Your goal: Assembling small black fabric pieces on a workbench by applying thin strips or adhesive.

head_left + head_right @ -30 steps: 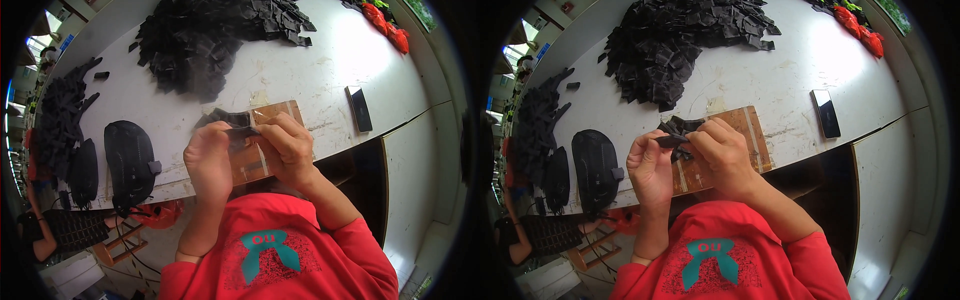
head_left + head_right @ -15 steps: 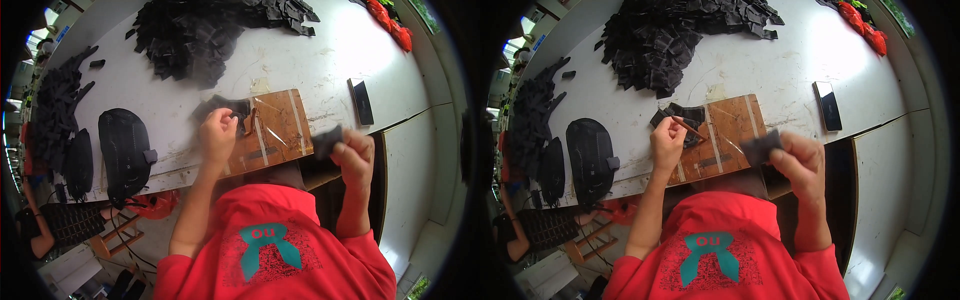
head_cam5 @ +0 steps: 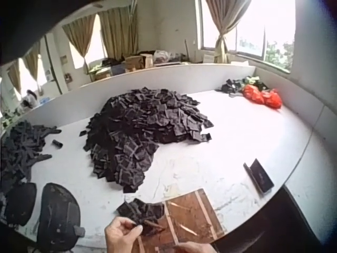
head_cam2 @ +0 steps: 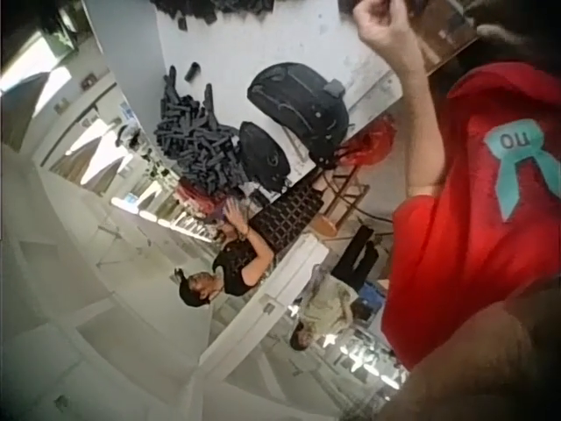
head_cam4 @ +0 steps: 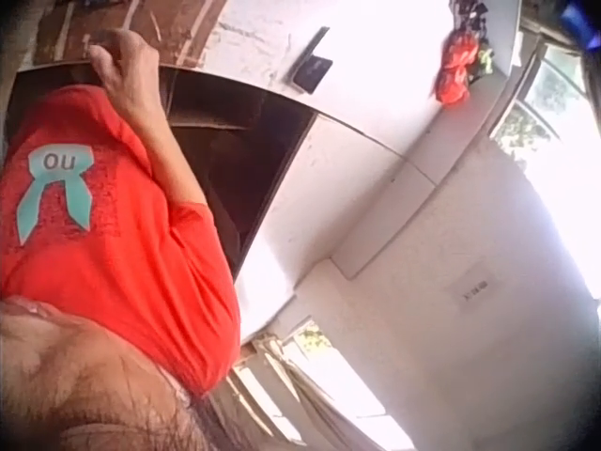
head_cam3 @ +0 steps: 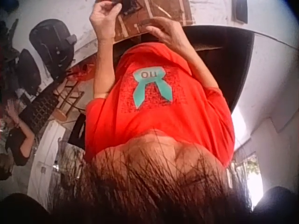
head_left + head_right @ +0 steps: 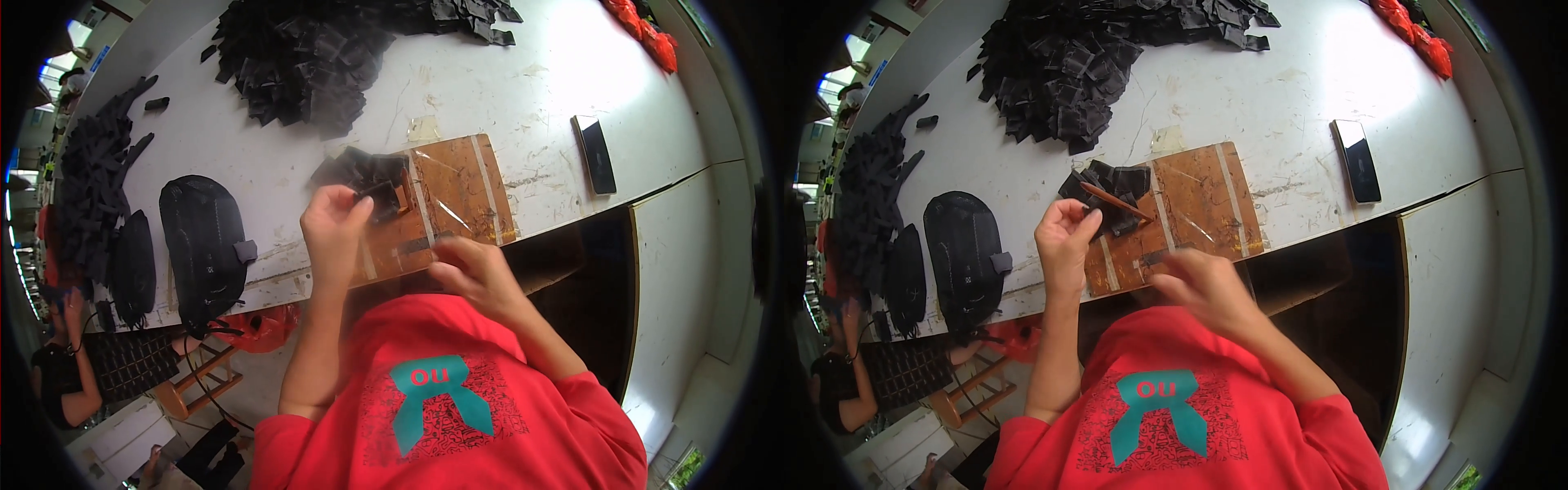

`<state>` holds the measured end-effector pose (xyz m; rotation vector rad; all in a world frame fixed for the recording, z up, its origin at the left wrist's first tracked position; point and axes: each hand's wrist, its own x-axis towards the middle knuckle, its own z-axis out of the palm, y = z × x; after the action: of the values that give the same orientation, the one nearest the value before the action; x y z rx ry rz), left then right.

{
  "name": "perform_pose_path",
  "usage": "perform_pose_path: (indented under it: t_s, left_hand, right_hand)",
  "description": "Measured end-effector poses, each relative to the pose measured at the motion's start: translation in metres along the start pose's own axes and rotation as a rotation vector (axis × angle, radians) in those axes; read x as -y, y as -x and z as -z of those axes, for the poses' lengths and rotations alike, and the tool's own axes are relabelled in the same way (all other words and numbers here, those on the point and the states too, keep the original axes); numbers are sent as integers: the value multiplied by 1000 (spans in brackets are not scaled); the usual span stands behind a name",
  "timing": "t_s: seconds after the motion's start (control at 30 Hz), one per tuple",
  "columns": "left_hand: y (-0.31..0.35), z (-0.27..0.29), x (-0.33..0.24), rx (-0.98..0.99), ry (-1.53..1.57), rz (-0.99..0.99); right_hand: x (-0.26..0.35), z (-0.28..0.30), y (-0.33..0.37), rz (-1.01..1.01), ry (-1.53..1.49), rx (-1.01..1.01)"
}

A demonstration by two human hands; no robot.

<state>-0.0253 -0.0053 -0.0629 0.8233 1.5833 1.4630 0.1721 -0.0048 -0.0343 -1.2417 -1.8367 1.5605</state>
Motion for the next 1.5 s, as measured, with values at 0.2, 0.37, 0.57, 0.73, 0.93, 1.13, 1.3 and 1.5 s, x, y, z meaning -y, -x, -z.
perform_pose_path:
  t_s: [0.2, 0.37, 0.57, 0.73, 0.93, 1.13, 1.3, 1.5]
  left_hand:
    - [41, 3, -30, 213, 665, 439]
    - [44, 16, -18, 338, 759, 453]
    - [46, 9, -22, 418, 860, 396]
    - [50, 5, -22, 321, 671, 410]
    - [48, 3, -17, 257, 602, 380]
    - [55, -6, -34, 182, 51, 71]
    - [62, -13, -22, -36, -617, -459]
    - [49, -15, -29, -103, 171, 56]
  right_hand:
    - [6, -38, -47, -151, -867, 3]
    - [20, -26, -44, -277, -1196, 206]
    - [2, -24, -47, -321, -1244, 210]
    - [2, -26, -47, -347, -1247, 196]
    - [4, -26, -45, -228, -534, 92]
    - [27, -25, -28, 439, 135, -280]
    - [26, -28, -34, 667, 415, -351]
    - [19, -36, -36, 597, 539, -551]
